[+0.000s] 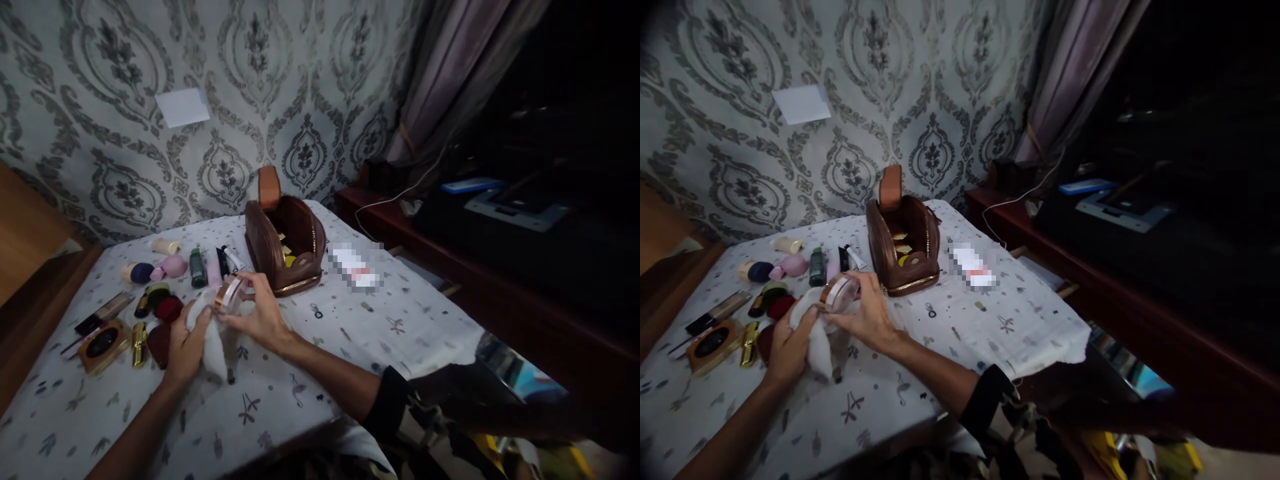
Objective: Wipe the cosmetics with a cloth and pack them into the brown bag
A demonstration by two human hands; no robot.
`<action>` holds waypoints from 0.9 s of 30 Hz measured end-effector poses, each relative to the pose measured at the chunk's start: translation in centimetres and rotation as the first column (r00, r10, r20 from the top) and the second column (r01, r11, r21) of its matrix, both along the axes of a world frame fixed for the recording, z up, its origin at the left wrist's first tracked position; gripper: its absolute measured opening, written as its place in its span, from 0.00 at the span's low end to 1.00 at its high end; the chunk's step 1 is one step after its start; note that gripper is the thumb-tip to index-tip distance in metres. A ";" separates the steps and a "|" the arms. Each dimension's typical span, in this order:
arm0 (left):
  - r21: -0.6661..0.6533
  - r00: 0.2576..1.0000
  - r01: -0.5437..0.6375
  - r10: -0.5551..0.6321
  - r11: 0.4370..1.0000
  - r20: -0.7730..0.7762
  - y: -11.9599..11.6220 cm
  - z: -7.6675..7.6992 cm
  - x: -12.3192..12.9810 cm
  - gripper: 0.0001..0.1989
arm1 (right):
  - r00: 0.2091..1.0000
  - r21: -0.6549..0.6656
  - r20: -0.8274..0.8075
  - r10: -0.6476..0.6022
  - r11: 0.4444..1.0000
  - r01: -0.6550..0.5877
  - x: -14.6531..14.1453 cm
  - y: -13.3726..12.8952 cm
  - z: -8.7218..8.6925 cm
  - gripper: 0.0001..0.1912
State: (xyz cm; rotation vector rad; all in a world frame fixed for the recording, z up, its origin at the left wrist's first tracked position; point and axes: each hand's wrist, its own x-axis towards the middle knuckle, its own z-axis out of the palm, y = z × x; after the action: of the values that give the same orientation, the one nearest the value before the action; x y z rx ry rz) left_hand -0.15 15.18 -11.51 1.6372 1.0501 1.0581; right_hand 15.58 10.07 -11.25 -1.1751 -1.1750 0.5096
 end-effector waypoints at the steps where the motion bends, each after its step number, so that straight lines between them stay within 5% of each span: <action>1: -0.014 1.000 -0.006 0.006 1.000 0.005 0.1 -0.1 -0.1 0.25 | 0.993 0.011 -0.111 0.044 0.999 -0.043 0.2 0.0 0.5 0.42; 4: -0.019 1.000 -0.011 0.011 1.000 -0.008 0.3 -0.3 0.0 0.25 | 0.870 0.081 -0.440 0.221 0.975 -0.207 1.7 -0.4 2.6 0.41; 8: 0.017 0.998 0.020 -0.019 1.000 -0.057 0.0 0.0 0.6 0.22 | 0.673 0.162 -0.653 0.346 0.933 -0.322 5.4 -1.5 5.7 0.26; 16: 0.001 0.992 0.094 -0.093 0.996 -0.087 -0.3 0.7 1.3 0.20 | 0.673 0.100 -0.656 0.342 0.923 -0.372 10.6 -2.9 7.7 0.23; 23: 0.039 0.979 0.141 -0.133 0.989 -0.156 0.1 0.8 1.0 0.20 | 0.873 0.045 -0.433 0.225 0.972 -0.229 14.6 -1.3 11.5 0.13; 26: 0.033 0.978 0.132 -0.125 0.991 -0.165 0.4 0.3 1.0 0.22 | 0.999 -0.113 -0.048 -0.014 0.994 0.008 16.8 0.7 13.5 0.12; 27: 0.026 0.978 0.132 -0.126 0.991 -0.164 0.4 0.2 1.0 0.22 | 0.981 -0.181 0.165 -0.104 0.974 0.134 17.4 1.5 14.0 0.14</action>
State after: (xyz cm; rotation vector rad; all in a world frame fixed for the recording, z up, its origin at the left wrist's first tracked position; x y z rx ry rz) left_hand 0.88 15.62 -11.32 1.8203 1.0184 0.8751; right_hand 33.01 11.55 2.78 -1.4636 -1.1979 0.4529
